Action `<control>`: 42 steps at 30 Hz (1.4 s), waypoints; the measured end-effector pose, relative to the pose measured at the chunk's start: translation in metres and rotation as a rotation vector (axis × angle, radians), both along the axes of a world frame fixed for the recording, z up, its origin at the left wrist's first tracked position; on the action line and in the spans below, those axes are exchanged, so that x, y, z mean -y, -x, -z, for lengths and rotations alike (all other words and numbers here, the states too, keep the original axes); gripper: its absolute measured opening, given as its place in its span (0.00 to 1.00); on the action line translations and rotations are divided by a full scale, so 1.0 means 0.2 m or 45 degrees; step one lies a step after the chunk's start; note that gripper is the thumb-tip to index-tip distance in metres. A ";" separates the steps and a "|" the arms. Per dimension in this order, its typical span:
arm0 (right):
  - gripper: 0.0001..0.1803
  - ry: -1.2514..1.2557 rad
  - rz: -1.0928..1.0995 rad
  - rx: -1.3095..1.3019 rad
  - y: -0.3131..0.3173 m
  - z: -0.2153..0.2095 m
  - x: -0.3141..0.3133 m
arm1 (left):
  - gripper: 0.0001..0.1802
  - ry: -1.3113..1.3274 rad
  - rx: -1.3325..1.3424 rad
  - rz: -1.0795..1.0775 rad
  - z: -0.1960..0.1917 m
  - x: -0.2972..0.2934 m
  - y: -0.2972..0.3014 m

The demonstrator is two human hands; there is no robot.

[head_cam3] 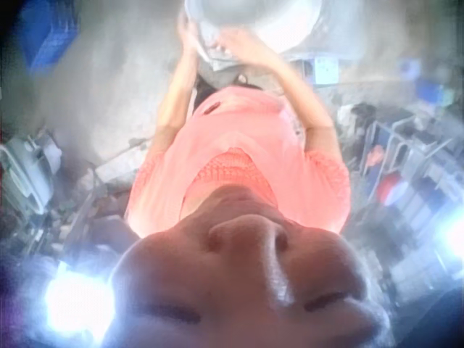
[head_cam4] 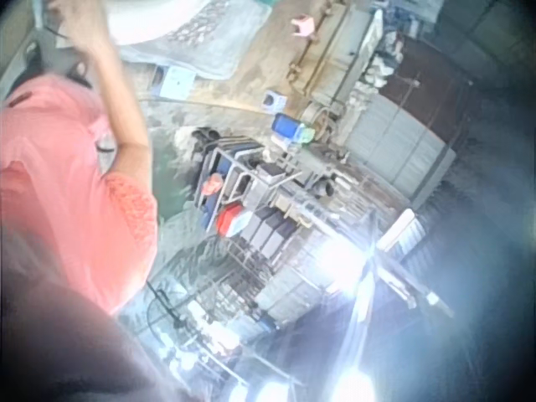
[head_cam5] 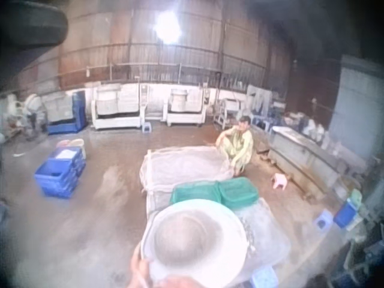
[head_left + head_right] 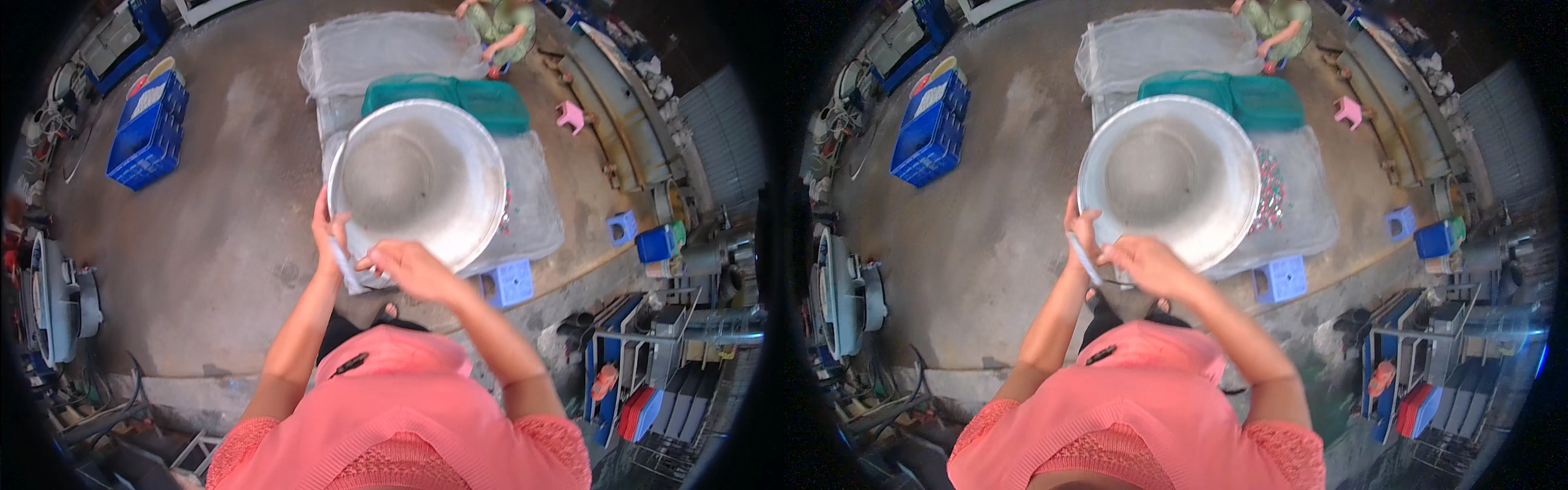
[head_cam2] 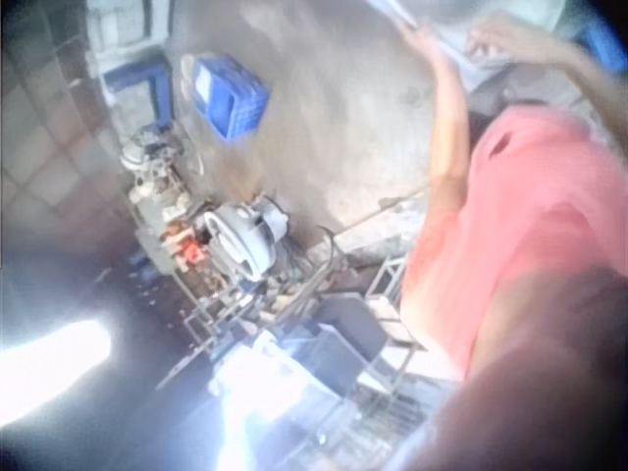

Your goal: The person walks through a factory floor, picks up a bucket of small colorful objects, and pours them onto a large white sheet. They then sit on the floor and sort the objects by hand, picking out specific pieces from the pile.

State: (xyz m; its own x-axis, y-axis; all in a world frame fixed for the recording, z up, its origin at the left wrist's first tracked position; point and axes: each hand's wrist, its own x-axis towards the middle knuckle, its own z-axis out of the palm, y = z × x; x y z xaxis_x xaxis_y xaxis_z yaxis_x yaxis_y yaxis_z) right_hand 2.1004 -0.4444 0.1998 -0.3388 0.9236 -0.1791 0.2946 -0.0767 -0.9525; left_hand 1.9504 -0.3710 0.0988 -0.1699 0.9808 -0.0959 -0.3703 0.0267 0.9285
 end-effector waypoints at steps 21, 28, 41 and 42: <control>0.11 -0.055 0.035 1.122 0.52 0.70 -1.16 | 0.38 -0.379 -0.199 -0.108 -0.82 0.43 0.60; 0.24 -0.097 0.295 1.148 0.85 0.53 -0.97 | 0.36 -0.411 -0.206 -0.144 -0.91 0.50 0.74; 0.11 0.917 0.003 -0.379 1.04 0.59 -0.93 | 0.32 -0.413 -0.242 -0.196 -0.85 0.52 0.84; 0.11 0.900 -0.068 -0.378 1.04 0.59 -0.93 | 0.31 -0.406 -0.238 -0.196 -0.85 0.52 0.84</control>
State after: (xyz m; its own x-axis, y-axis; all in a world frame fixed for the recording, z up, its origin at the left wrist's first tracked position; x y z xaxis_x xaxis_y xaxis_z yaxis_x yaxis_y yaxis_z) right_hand 1.8919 -0.2580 0.0815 -0.5056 0.6046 -0.6155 0.0546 -0.6896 -0.7222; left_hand 1.7824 -0.4743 0.2694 -0.3026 0.9181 0.2560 -0.1712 -0.3165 0.9330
